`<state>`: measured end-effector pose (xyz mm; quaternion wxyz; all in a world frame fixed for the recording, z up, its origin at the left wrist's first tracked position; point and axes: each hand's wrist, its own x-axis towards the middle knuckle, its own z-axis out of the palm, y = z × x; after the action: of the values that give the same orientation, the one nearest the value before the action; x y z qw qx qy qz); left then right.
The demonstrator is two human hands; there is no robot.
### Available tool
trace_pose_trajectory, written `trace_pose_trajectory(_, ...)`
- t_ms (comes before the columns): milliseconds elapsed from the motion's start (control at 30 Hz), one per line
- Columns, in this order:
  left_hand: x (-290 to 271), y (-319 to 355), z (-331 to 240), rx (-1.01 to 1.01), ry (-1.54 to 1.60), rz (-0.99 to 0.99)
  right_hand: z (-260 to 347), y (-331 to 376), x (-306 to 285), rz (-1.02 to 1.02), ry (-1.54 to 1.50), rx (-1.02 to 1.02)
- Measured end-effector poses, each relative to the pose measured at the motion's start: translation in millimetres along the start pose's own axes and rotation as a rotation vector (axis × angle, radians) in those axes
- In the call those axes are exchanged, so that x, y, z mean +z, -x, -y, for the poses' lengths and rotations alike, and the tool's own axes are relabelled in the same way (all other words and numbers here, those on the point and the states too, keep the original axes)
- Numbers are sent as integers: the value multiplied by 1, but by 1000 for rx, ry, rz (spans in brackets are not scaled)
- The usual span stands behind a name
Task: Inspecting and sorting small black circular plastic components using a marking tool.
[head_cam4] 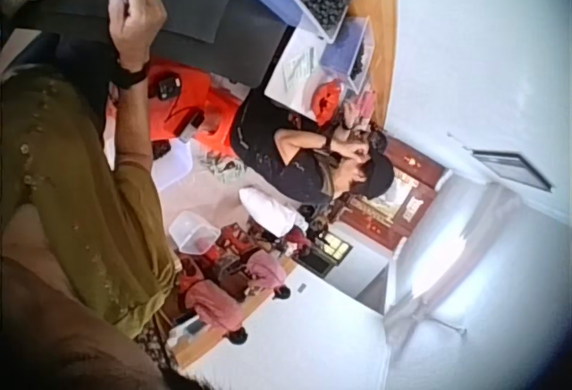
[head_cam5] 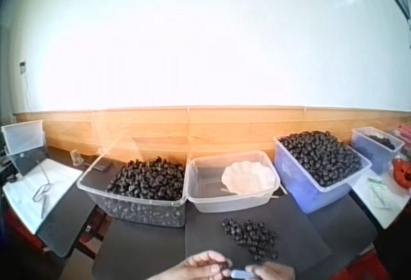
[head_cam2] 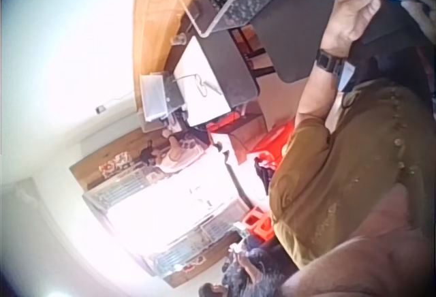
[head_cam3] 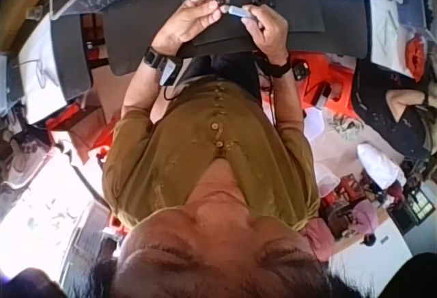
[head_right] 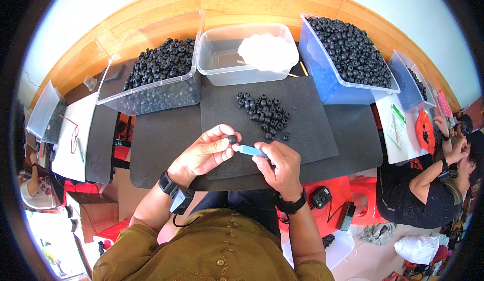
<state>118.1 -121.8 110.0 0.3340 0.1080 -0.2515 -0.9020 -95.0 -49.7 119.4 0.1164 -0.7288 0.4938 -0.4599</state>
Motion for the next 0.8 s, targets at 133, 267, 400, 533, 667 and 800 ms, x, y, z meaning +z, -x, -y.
trace_pose_trajectory(133, -1, 0, 1, 1, 21, 52, 1, 1, 1, -5, -4, -11)
trace_pose_trajectory(267, -1, 1, 2, -16, 43, 63, 1, 1, 0, 2, 4, -31)
trace_pose_trajectory(400, -1, 1, 1, -35, 53, 47, 1, 1, 1, -2, 14, -42)
trace_pose_trajectory(533, -3, 0, 3, -20, -7, 6, 2, -1, 1, -13, 45, -45)
trace_pose_trajectory(667, -3, 1, 3, -18, -42, 18, 3, -1, 1, -17, 56, -54)
trace_pose_trajectory(800, -2, -1, 4, -35, -70, 22, 0, 0, 1, -16, 59, -56)
